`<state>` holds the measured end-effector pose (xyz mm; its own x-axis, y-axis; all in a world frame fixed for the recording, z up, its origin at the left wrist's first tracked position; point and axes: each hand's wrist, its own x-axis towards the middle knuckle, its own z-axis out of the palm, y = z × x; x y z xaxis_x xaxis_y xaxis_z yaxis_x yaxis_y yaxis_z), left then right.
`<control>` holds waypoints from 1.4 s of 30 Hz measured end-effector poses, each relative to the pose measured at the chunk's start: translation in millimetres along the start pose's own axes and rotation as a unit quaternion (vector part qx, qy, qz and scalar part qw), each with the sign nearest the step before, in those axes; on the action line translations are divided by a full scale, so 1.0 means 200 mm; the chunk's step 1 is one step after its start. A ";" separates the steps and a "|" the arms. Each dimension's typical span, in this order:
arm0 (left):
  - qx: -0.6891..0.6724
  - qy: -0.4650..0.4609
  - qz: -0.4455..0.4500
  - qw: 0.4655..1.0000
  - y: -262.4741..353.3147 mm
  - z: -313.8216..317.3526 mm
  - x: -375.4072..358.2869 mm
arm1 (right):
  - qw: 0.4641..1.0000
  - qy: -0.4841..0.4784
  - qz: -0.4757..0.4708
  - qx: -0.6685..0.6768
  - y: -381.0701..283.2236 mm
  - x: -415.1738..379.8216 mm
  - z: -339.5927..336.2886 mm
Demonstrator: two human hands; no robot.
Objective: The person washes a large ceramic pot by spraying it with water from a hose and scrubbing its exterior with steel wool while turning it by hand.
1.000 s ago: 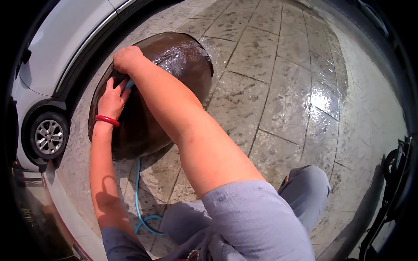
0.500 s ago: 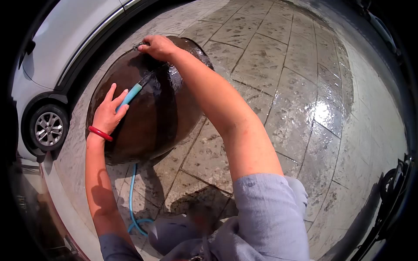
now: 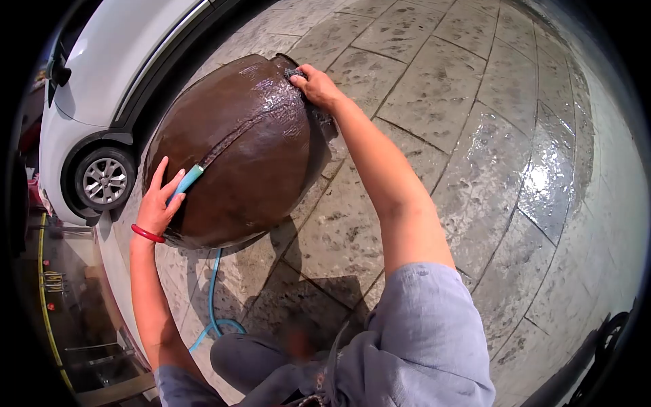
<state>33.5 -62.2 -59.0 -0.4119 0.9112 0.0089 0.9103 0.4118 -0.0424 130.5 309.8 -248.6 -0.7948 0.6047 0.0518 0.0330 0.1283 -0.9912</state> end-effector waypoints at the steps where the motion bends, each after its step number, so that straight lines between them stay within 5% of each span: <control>1: 0.020 -0.022 -0.023 0.999 0.05 -0.01 -0.03 | 1.000 -0.004 -0.011 0.023 0.01 0.00 0.00; 8: 0.153 -0.035 0.017 0.988 0.31 0.14 -0.30 | 0.997 -0.015 -0.055 0.045 0.06 0.02 -0.01; 12: 0.190 -0.220 -0.018 0.957 0.45 0.42 -0.44 | 0.997 0.002 -0.069 0.036 0.11 0.04 0.02; 18: -0.001 -0.341 -0.153 0.928 0.49 1.05 -0.61 | 0.998 -0.005 -0.043 0.055 0.07 0.00 0.00; 26: -0.129 -0.209 -0.167 0.955 0.95 1.71 -0.34 | 0.998 0.004 -0.062 0.032 0.07 -0.02 -0.01; 28: -0.165 -0.208 -0.049 0.963 1.08 1.51 -0.24 | 0.998 -0.015 -0.048 0.042 0.04 -0.06 -0.01; 30: -0.160 -0.062 0.199 0.965 1.05 1.11 -0.13 | 0.997 -0.007 -0.060 0.042 0.05 -0.06 0.00; 32: -0.031 0.119 0.269 0.955 0.94 0.64 0.01 | 0.997 0.011 -0.054 0.047 0.06 -0.05 0.01; 35: 0.098 0.239 0.141 0.956 0.51 0.18 0.27 | 0.996 0.035 -0.080 0.032 0.07 -0.03 0.03; 37: 0.199 0.205 0.021 0.958 0.11 0.12 0.44 | 0.995 0.051 -0.079 0.009 0.04 -0.04 0.07; 38: 0.112 0.122 -0.103 0.981 -0.23 0.19 0.56 | 0.994 0.070 -0.077 -0.022 0.04 -0.06 0.06; 39: -0.011 0.119 -0.096 0.988 -0.33 0.21 0.61 | 0.991 0.089 -0.088 -0.040 0.06 -0.09 0.07; 42: -0.050 0.099 -0.102 0.989 -0.36 0.19 0.65 | 0.972 0.198 -0.125 0.034 0.47 -0.32 0.26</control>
<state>-86.7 26.6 -92.7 -0.5805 0.7886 0.2028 0.8125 0.5775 0.0798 152.5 242.2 -351.5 -0.4771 0.8182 0.3209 -0.1807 0.2660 -0.9469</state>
